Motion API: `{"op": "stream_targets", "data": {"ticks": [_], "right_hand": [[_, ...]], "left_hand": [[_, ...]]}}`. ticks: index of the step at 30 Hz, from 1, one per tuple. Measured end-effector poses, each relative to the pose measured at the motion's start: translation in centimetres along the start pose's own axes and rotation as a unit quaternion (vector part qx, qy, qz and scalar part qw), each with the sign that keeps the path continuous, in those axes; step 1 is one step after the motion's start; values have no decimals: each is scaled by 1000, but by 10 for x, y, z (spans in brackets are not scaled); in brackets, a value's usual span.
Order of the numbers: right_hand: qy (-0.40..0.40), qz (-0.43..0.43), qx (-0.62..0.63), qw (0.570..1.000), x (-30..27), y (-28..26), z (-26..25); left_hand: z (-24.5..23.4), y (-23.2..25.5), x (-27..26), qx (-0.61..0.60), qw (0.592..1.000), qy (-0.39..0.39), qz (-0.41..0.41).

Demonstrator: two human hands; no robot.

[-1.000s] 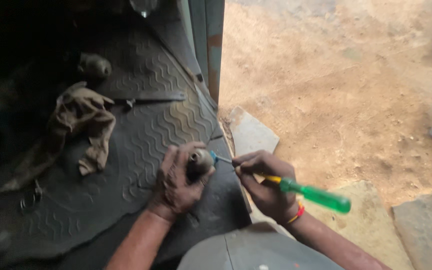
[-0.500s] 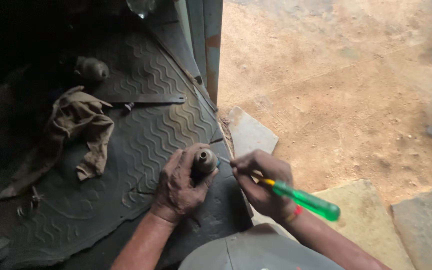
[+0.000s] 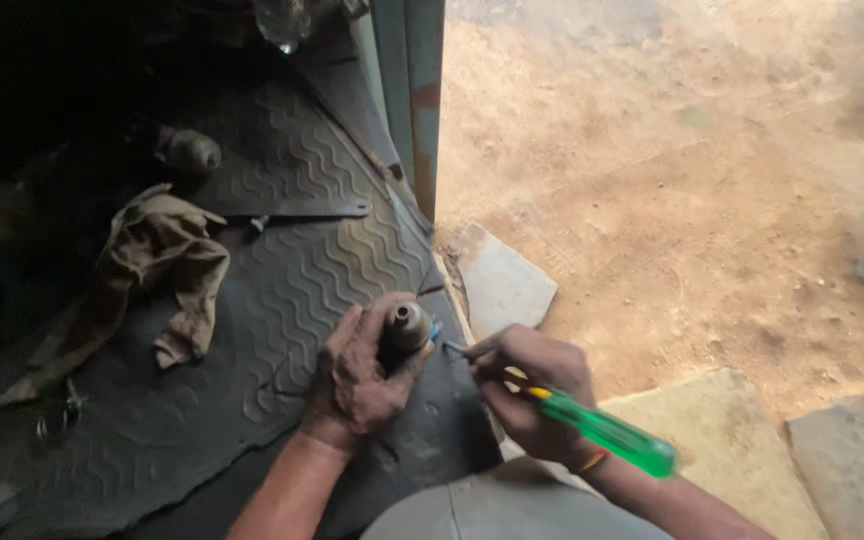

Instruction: The person uses a metal file to scrape and clean a small mechanical part, then wipes it with a rag. They then use a screwdriver to adjust or remove a component from the part.

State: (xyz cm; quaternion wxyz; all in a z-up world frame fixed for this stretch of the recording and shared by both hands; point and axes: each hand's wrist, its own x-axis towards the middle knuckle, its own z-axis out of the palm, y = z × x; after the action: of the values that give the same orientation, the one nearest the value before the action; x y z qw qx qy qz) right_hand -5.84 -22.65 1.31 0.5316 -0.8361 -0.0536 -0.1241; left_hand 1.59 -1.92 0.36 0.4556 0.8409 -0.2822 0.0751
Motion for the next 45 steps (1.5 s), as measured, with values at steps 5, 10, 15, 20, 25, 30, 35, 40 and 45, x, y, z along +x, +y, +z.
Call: {"op": "stream_targets", "data": {"ticks": [5, 10, 15, 20, 25, 30, 35, 40, 45], "right_hand": [[42, -27, 15, 999, -1, 3, 2], [-9, -26, 32, 999, 5, 6, 7], [2, -56, 22, 998, -7, 4, -4], [7, -45, 11, 999, 8, 8, 11], [-2, -53, -4, 999, -13, 2, -2], [13, -57, 13, 998, 2, 14, 6], [-30, -78, -24, 996, -7, 7, 0], [10, -58, -13, 998, -9, 7, -4], [-29, -95, -10, 995, -6, 10, 5]], "left_hand": [[-3, -11, 6, 7, 1000, -13, 9], [0, -5, 3, 20, 1000, -17, -4], [1, -9, 4, 20, 1000, -19, -4], [3, -10, 4, 37, 999, -24, 1], [6, -12, 4, 35, 999, -8, 7], [3, -14, 6, 28, 999, -22, 9], [2, -11, 7, 48, 999, -22, 5], [3, -9, 4, 29, 999, -19, 24], [4, -11, 4, 57, 997, -23, 35]]}}
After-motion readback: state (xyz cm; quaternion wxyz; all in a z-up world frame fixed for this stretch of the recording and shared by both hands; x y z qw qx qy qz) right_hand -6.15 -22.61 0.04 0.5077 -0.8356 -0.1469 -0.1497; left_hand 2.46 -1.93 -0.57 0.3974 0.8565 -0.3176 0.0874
